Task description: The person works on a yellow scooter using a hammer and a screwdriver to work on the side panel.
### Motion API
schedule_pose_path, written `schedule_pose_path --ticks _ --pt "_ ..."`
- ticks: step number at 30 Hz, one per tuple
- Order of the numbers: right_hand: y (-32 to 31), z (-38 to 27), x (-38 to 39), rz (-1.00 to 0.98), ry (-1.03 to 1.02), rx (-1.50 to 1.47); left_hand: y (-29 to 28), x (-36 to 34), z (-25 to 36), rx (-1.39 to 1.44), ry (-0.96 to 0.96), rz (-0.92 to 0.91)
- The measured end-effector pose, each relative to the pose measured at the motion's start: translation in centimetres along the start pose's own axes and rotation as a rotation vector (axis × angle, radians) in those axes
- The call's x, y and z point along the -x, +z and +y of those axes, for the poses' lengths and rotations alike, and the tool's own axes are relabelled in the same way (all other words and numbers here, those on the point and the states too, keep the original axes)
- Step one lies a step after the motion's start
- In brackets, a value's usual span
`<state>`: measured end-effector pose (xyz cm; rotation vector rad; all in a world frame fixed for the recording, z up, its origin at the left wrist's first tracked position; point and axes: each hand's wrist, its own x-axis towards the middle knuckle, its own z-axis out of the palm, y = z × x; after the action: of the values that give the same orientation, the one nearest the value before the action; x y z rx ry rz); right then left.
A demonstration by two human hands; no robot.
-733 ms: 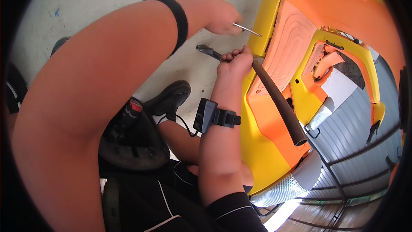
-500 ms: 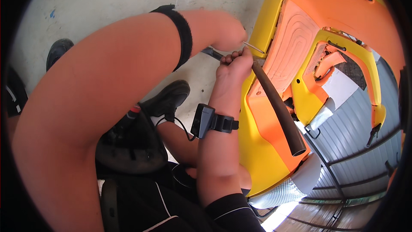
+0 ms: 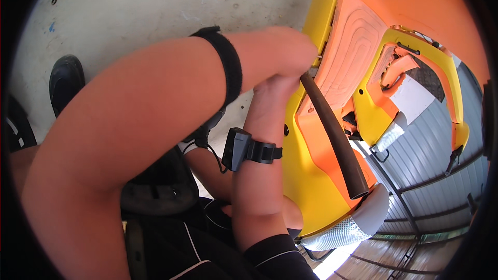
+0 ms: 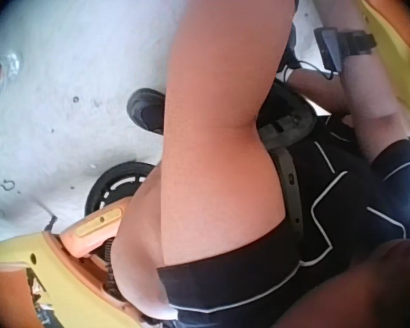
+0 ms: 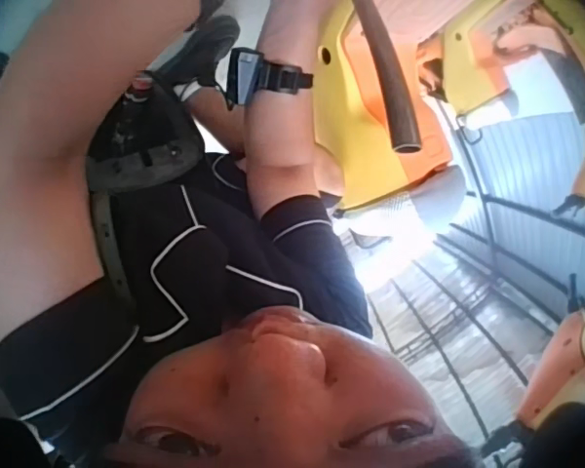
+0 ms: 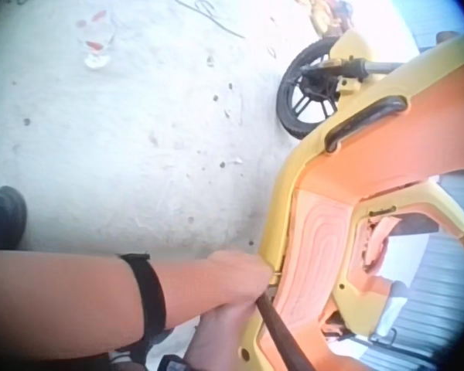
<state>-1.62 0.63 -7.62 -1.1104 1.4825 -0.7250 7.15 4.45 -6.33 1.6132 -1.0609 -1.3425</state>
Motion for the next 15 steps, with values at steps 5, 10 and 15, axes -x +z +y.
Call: schedule_pose_path --ticks 5,10,15 --pt "-1.1 -1.0 -0.6 0.033 -0.006 0.060 1.3 0.7 2.4 0.064 -0.005 0.201" --pt "-1.2 -0.5 0.8 0.023 0.020 0.096 3.0 1.9 2.3 0.126 0.015 0.448" --pt "-1.4 -0.5 1.0 0.011 0.013 0.087 3.2 2.1 2.6 0.119 -0.007 0.426"
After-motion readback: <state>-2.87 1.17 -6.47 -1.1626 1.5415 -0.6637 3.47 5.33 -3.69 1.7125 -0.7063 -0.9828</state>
